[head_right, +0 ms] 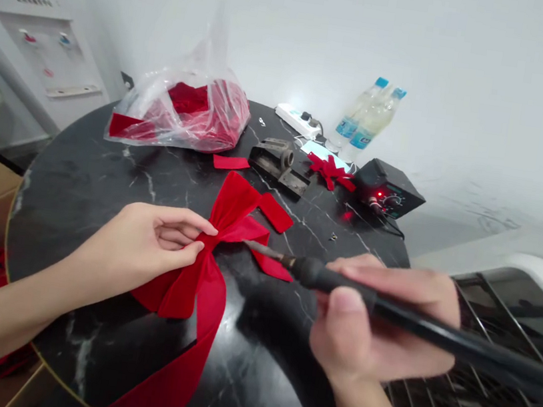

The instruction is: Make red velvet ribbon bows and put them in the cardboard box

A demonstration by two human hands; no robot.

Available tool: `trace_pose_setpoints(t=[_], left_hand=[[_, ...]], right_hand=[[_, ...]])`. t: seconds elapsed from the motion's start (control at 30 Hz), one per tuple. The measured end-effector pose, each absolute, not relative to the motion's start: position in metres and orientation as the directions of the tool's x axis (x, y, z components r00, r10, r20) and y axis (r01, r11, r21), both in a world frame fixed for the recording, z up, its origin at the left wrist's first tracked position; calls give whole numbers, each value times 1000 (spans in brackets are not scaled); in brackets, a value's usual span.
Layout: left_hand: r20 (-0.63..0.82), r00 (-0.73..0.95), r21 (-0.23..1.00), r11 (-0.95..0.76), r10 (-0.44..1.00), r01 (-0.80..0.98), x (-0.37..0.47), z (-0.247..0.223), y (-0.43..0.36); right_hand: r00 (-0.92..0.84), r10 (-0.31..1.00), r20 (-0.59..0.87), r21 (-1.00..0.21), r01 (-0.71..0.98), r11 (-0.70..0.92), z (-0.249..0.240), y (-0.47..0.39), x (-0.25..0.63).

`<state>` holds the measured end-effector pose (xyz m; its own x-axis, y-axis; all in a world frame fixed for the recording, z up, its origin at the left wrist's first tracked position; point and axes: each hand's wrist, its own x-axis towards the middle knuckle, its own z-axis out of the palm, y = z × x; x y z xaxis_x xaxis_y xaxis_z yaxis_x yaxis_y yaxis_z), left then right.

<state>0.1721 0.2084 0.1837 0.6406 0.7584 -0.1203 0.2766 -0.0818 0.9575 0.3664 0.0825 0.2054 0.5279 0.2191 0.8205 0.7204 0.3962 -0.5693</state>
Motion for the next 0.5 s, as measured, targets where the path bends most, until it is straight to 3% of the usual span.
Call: trace_pose_setpoints(t=[0.17, 0.33, 0.5], left_hand=[[-143, 644, 947, -86, 752, 310, 172, 178, 210], [-132, 652, 950, -93, 746, 299, 173, 176, 210], [-134, 644, 945, -98, 753, 311, 173, 177, 209]], right_hand=[[248, 438, 864, -462, 736, 495, 185, 78, 361], [243, 540, 806, -500, 767, 401, 183, 83, 354], [192, 532, 825, -470, 756, 455, 187, 92, 349]])
